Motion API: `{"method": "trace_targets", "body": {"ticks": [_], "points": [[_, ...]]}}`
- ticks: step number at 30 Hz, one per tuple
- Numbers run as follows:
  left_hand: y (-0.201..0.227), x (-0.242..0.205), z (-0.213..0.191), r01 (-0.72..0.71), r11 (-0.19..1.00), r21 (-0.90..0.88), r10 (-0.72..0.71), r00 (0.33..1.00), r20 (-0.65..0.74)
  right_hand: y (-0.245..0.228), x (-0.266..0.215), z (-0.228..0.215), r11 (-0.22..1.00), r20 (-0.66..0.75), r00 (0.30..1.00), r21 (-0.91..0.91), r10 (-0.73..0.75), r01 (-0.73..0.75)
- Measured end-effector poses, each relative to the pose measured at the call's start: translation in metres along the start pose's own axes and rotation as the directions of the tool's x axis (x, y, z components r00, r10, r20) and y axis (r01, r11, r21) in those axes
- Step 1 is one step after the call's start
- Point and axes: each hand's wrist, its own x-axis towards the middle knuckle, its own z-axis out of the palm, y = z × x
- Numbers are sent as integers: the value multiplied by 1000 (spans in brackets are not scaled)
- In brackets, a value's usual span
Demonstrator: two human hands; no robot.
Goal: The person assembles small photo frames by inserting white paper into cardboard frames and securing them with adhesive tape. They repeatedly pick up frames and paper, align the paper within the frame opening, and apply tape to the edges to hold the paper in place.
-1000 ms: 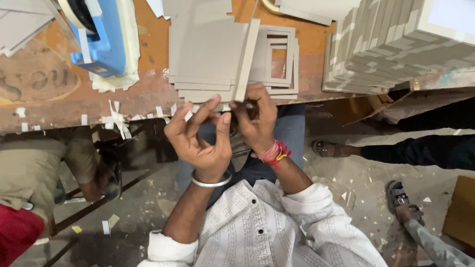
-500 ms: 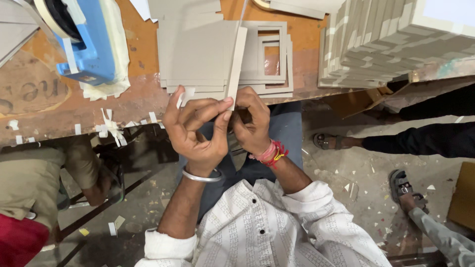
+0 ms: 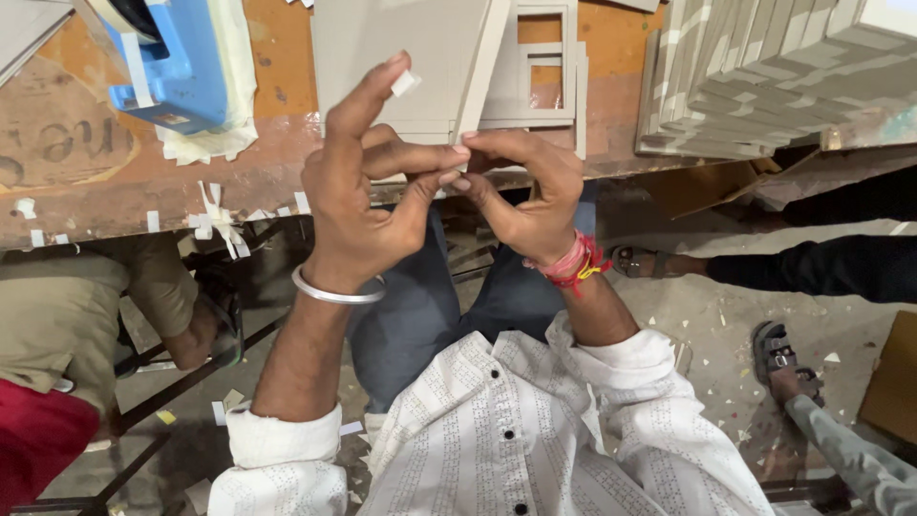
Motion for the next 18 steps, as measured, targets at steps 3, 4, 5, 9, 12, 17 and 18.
{"method": "trace_targets", "body": {"ticks": [3,4,5,9,12,17,18], "points": [[-1,3,0,4,998,-57,-3,1000,17,2,0,-5,998,46,999,57,23,-25],[0,2,-1,22,996,-83,-20,999,24,2,1,-5,998,44,999,53,30,-33],[-1,1,-1,40,993,-109,-37,999,32,2,1,-4,998,42,998,49,38,-40],[0,-11,-3,77,974,-214,-90,995,-52,2,4,-2,999,30,999,32,-11,10],[-1,-24,1,136,937,-322,-213,952,-218,3,1,2,999,16,1000,36,3,-3],[9,-43,22,366,791,-490,-506,842,-188,6,3,7,999,-16,1000,37,-19,20],[11,-47,27,401,760,-511,-537,831,-147,7,1,7,999,-15,1000,41,-14,15]]}}
